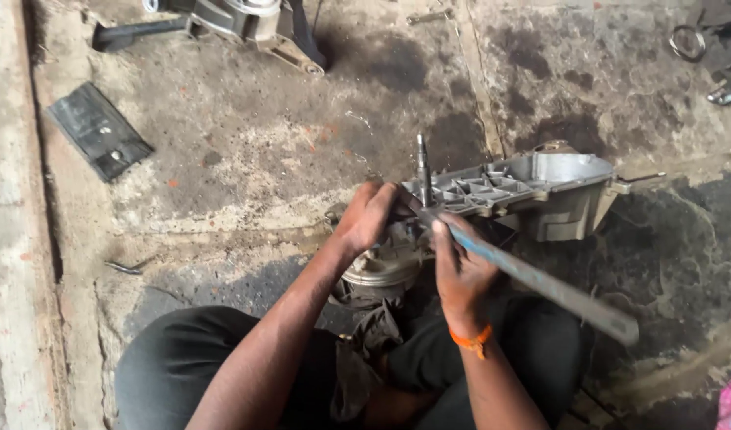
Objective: The person sits on the workshop floor working on a scooter engine crankcase. They hammer a long flat bar against a shaft in the casing, reposition the casing, pry at components by hand, scrape at the casing with a screwdriver-like tool, and wipe or brush the part with a cloth.
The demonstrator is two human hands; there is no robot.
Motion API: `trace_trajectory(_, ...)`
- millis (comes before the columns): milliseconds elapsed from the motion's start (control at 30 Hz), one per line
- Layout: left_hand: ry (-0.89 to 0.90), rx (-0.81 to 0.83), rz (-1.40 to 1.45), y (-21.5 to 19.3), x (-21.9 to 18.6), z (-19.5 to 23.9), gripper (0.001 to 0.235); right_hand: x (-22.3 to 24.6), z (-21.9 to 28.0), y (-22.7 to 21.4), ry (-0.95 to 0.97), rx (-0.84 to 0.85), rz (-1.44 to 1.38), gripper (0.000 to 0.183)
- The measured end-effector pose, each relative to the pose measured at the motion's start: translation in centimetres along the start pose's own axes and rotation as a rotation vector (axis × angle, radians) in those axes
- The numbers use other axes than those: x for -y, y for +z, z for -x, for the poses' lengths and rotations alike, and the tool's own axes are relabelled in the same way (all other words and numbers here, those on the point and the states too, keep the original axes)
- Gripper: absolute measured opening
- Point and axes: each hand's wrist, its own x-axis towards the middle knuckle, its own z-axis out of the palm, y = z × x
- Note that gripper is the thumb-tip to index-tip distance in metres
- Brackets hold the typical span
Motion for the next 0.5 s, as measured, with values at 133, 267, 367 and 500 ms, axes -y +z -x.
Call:
trace_trajectory(133,0.020,-0.001,-0.053,-0.3,0.0,-0.1,0.054,0.7,-0.3,0.8,-0.028,-0.025,0.076,0.015)
trace_trajectory(267,0.020,0.010,-0.096,0.0,0.0,-0.1,0.056,0.1,-0.3,0.1,-0.057,0.033,0.067,0.015)
trace_trajectory(367,0.039,0.019,-0.056,-0.6,0.0,-0.4,0.057,-0.2,-0.3,0.3,0.005,-0.012,-0.058,0.015)
trace_trajectory(500,-0.038,-0.011,-0.117,0.3,-1.2,0.4,0.053,-0.3,-0.4,0.3,0.067,0.031,-0.080,0.017)
